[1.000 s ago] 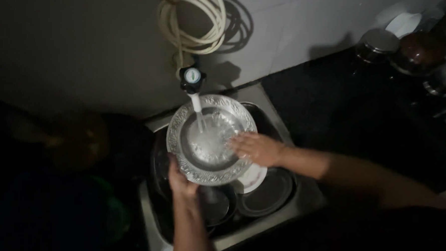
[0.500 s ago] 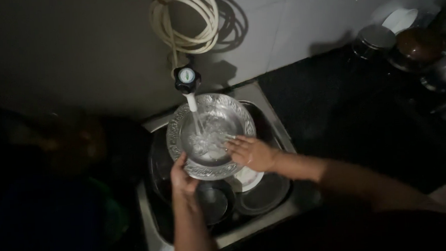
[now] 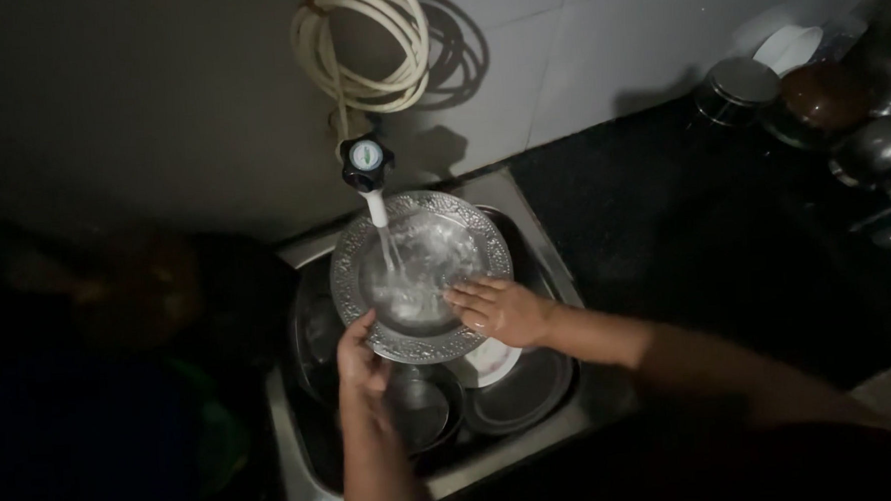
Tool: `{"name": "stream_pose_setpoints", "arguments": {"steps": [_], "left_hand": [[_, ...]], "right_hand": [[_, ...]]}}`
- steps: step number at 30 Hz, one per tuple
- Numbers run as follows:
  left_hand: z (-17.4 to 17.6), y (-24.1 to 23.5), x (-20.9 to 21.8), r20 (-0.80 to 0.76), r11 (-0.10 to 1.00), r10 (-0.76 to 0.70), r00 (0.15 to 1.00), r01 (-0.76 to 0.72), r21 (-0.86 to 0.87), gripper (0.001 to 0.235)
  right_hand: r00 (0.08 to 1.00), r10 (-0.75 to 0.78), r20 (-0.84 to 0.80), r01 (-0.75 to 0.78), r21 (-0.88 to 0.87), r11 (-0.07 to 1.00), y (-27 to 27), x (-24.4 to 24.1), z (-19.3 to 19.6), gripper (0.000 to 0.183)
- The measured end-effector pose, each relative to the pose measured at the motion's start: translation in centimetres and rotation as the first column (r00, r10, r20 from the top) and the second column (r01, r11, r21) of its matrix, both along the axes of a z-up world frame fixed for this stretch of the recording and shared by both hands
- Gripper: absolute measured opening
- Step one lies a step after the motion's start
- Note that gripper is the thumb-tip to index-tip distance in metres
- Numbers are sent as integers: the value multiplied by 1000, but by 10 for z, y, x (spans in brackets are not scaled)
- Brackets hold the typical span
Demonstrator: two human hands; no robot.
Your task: Washing various metal dishes and bowls under running water in a sink and placing them on a counter.
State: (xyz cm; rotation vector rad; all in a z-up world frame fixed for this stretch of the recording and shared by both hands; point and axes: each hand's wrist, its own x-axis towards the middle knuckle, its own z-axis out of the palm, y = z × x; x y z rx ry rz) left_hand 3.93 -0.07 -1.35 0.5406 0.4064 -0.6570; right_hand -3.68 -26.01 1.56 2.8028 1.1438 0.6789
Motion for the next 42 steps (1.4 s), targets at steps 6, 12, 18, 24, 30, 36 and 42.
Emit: {"name": "stream_pose_setpoints", "arguments": {"steps": [6, 12, 18, 24, 30, 36, 42], "left_hand": [[-19, -67, -35, 39, 947, 322, 946, -322, -7, 40], [-4, 6, -7, 39, 996, 91, 995, -91, 2, 46], [-15, -64, -53, 132, 948, 317, 939, -312, -59, 51], [27, -34, -57, 223, 955, 294, 929, -296, -29, 76], [18, -11, -57, 180, 976, 156, 971, -180, 124, 88], [18, -5, -67, 157, 979, 55, 986, -84, 185, 90], [21, -11, -78, 63, 989, -22, 998, 13, 147, 87]], "right_hand": [[948, -242, -208, 255, 36, 966, 54, -2, -1, 27], [994, -98, -46, 96, -50, 994, 22, -12, -4, 31], [978, -157, -135, 166, 61, 984, 50, -11, 3, 31], [823, -225, -521, 378, 208, 902, 77, -40, 24, 56], [767, -363, -529, 505, 149, 850, 23, -38, -34, 81], [106, -550, -828, 934, -108, 342, 38, 40, 5, 107], [327, -697, -638, 855, -116, 506, 74, 69, 37, 96]]}}
